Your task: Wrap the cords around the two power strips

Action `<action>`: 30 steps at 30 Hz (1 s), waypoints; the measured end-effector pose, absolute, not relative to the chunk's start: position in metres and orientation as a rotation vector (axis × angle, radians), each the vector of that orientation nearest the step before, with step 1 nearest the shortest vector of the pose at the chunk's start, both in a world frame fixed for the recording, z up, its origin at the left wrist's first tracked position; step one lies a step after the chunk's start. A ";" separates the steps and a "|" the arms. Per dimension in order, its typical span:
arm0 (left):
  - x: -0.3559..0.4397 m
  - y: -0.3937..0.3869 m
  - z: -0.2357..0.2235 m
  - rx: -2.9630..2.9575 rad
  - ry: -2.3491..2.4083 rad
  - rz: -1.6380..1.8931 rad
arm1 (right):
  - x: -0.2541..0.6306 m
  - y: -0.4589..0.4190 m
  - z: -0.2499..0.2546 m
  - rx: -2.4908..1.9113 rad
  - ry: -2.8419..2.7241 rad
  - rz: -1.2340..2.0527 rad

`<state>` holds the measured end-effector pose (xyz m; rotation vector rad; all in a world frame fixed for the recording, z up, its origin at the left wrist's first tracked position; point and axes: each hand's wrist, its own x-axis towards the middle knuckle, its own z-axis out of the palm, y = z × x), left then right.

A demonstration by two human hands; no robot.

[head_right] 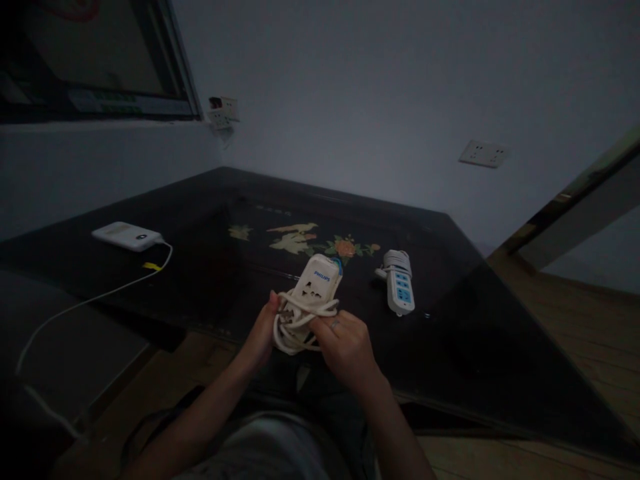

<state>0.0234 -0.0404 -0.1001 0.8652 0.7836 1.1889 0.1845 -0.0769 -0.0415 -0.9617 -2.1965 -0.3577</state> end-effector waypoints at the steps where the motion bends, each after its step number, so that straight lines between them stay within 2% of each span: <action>1: 0.024 -0.040 -0.099 0.836 0.767 1.174 | 0.185 -0.077 -0.040 -0.944 -2.210 -0.323; 5: 0.026 -0.039 -0.094 0.739 0.698 1.116 | 0.184 -0.076 -0.038 -0.918 -2.186 -0.226; 11: 0.021 -0.036 -0.089 0.730 0.597 1.011 | 0.176 -0.066 -0.044 -0.985 -2.007 -0.397; 21: 0.021 -0.038 -0.084 0.835 0.713 1.244 | 0.171 -0.077 -0.036 -1.016 -1.752 -0.547; 30: 0.019 -0.040 -0.084 1.017 0.900 1.366 | 0.139 -0.072 -0.020 -1.519 -1.948 -0.461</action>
